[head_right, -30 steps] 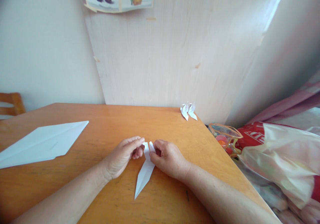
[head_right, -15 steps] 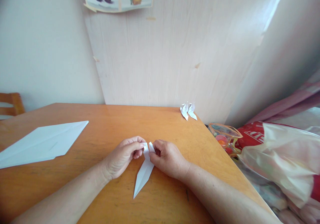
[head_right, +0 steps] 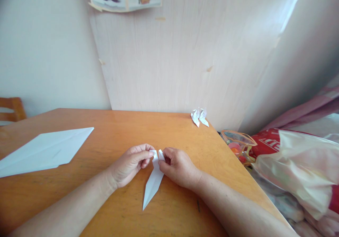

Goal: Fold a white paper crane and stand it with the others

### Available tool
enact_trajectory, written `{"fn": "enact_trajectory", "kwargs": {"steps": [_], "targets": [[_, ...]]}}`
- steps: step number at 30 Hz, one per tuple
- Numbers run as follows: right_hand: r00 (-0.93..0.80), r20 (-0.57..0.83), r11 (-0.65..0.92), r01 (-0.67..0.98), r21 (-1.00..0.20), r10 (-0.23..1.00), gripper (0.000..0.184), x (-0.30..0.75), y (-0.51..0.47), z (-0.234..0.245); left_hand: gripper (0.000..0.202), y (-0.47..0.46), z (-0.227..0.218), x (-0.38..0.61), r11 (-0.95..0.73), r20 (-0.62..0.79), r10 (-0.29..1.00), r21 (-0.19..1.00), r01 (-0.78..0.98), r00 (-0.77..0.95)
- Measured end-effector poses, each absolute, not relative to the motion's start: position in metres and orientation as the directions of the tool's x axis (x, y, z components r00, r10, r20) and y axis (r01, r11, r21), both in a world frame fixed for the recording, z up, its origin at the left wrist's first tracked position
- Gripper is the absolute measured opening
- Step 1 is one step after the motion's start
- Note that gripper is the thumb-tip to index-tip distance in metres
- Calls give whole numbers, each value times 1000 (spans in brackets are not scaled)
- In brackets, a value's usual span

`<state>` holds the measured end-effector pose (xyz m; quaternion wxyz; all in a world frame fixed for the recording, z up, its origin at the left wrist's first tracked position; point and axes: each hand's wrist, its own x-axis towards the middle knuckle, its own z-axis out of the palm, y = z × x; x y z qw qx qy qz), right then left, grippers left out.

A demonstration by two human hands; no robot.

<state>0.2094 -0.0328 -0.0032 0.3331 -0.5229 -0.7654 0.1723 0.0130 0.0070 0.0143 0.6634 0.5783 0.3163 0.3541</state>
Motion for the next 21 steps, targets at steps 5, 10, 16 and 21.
{"fn": "enact_trajectory", "kwargs": {"steps": [5,10,16,21], "targets": [[-238,318,390,689,-611,918,16,209,-34,-1,26,8,14,13,55,15,859,991,-121,512],[-236,316,387,691,-610,919,15,210,-33,-1,31,8,13,13,28,22,865,995,-91,501],[-225,313,376,703,-604,923,17,210,-33,-3,32,9,10,12,46,22,843,993,-113,538],[-242,310,388,691,-610,919,18,210,-34,-1,32,9,9,11,92,3,826,986,-140,563]]}}
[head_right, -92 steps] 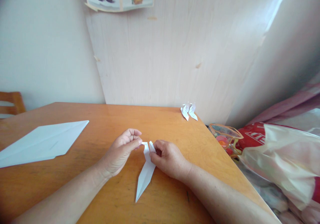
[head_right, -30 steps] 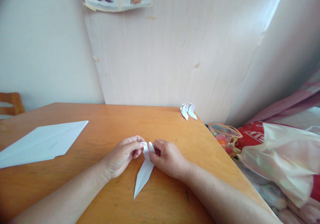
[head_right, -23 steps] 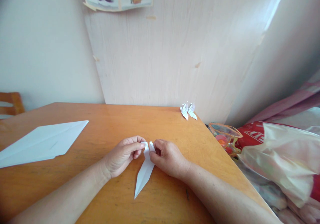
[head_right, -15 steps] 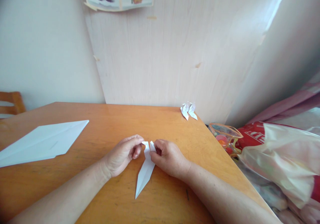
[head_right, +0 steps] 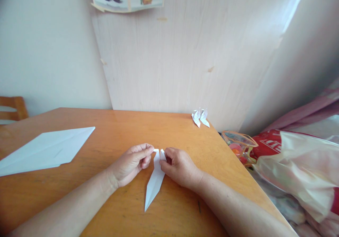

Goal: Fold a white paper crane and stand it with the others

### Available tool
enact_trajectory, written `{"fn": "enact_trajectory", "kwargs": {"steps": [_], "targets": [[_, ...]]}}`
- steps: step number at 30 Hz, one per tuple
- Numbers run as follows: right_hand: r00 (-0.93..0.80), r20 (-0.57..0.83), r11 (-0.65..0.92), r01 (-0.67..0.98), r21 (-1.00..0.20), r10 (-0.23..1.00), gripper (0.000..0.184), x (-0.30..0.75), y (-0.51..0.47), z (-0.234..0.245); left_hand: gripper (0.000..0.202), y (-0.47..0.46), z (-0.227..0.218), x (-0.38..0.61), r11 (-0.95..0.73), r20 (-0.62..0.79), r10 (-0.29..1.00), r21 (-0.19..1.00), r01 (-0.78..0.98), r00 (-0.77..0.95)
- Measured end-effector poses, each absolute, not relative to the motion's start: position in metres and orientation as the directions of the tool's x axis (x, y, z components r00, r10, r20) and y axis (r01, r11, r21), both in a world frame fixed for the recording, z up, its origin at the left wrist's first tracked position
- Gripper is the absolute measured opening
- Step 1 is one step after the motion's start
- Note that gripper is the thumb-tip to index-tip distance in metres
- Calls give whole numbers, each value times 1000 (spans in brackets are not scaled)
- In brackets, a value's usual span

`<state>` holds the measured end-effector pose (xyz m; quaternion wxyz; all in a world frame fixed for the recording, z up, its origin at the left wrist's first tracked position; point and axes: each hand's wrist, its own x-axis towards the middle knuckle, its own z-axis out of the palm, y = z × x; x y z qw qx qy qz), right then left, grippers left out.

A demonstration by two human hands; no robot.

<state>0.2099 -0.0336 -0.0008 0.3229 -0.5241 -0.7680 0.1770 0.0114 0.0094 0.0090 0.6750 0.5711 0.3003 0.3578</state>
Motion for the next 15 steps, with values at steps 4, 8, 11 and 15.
{"fn": "enact_trajectory", "kwargs": {"steps": [4,8,11,15], "targets": [[-236,321,390,696,-603,917,16,210,-33,-2,29,9,9,12,23,45,858,992,-126,512],[-223,319,379,701,-604,921,16,211,-34,-3,17,9,9,13,-51,81,897,995,-80,434],[-243,296,382,643,-663,924,13,212,-35,2,9,9,11,14,-72,101,905,994,-84,414],[-311,295,425,554,-716,903,9,215,-34,10,17,4,13,16,-111,121,872,993,-49,474]]}}
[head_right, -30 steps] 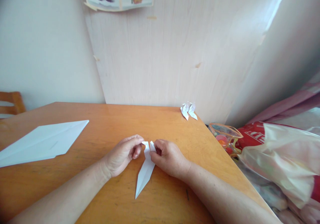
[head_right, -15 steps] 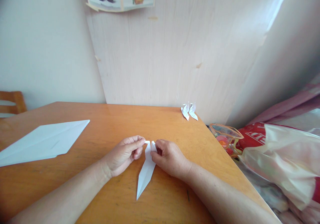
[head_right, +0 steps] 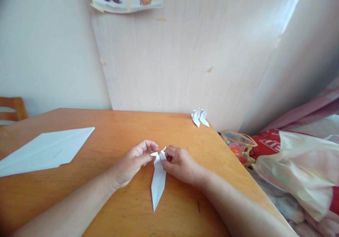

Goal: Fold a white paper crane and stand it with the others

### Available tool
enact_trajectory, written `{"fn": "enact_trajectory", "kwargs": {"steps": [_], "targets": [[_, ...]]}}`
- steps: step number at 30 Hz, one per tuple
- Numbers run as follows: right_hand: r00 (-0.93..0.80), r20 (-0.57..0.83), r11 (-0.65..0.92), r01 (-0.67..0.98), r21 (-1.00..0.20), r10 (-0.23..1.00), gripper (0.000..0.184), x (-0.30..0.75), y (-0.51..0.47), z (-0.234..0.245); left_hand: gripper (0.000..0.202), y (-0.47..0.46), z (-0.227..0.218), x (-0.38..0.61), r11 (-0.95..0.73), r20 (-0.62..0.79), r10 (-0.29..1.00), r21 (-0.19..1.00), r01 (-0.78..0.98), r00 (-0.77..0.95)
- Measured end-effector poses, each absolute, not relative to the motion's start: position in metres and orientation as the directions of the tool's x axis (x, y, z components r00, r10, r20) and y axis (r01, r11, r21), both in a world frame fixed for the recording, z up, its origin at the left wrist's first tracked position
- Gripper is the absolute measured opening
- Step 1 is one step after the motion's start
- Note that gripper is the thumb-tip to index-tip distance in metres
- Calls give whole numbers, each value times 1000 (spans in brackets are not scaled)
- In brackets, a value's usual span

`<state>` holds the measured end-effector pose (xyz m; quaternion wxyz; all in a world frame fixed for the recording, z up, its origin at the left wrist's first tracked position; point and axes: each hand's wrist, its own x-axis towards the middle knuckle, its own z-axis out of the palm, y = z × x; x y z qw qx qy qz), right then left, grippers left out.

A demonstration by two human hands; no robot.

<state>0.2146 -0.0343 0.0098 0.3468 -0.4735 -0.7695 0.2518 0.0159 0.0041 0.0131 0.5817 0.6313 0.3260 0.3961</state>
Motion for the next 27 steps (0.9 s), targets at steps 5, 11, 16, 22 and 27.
{"fn": "enact_trajectory", "kwargs": {"steps": [5,11,16,22,27], "targets": [[-298,330,444,551,-707,896,9,219,-30,8,14,1,13,17,-169,167,836,985,-44,522],[-251,340,422,543,-726,906,4,220,-26,-1,16,-2,16,17,-234,208,828,972,-16,520],[-165,397,420,536,-732,903,9,218,-27,-1,14,-1,12,18,-312,253,851,949,55,460],[-103,493,462,552,-694,864,2,216,-37,8,6,1,4,19,-427,357,855,896,120,376],[-189,537,536,575,-618,822,4,211,-45,8,5,2,0,17,-552,445,794,813,184,414]]}}
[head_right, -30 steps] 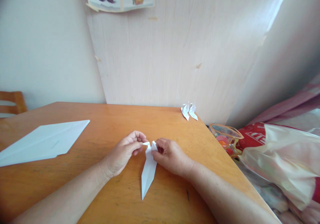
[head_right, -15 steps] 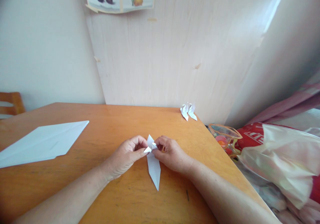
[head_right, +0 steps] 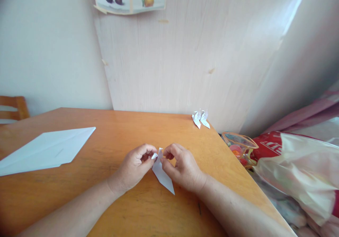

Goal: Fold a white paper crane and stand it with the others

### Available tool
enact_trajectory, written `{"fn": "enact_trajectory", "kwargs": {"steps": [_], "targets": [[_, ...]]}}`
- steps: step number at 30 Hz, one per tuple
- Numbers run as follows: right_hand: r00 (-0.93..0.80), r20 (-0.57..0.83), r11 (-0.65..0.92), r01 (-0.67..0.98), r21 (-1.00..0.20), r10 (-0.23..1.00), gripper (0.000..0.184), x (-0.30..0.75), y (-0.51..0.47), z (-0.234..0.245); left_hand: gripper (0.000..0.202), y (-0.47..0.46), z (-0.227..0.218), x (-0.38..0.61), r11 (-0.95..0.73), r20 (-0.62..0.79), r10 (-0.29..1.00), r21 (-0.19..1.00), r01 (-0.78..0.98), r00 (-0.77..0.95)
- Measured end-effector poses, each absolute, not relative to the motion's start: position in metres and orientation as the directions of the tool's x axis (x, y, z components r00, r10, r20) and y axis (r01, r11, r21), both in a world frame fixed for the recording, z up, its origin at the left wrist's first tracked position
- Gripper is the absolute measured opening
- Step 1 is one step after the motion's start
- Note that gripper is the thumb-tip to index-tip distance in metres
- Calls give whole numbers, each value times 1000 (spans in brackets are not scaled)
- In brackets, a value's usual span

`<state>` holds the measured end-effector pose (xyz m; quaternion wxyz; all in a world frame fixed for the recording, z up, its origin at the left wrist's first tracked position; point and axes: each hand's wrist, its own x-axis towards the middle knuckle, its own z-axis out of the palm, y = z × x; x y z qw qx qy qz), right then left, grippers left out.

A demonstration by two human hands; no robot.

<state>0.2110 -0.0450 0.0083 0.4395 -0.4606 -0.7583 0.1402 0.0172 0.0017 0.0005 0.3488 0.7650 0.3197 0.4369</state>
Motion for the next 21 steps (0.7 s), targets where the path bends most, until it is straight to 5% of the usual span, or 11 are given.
{"fn": "enact_trajectory", "kwargs": {"steps": [21], "targets": [[-388,634,673,678,-294,668,15,206,-49,8,4,4,-4,15,-648,509,737,719,251,446]]}}
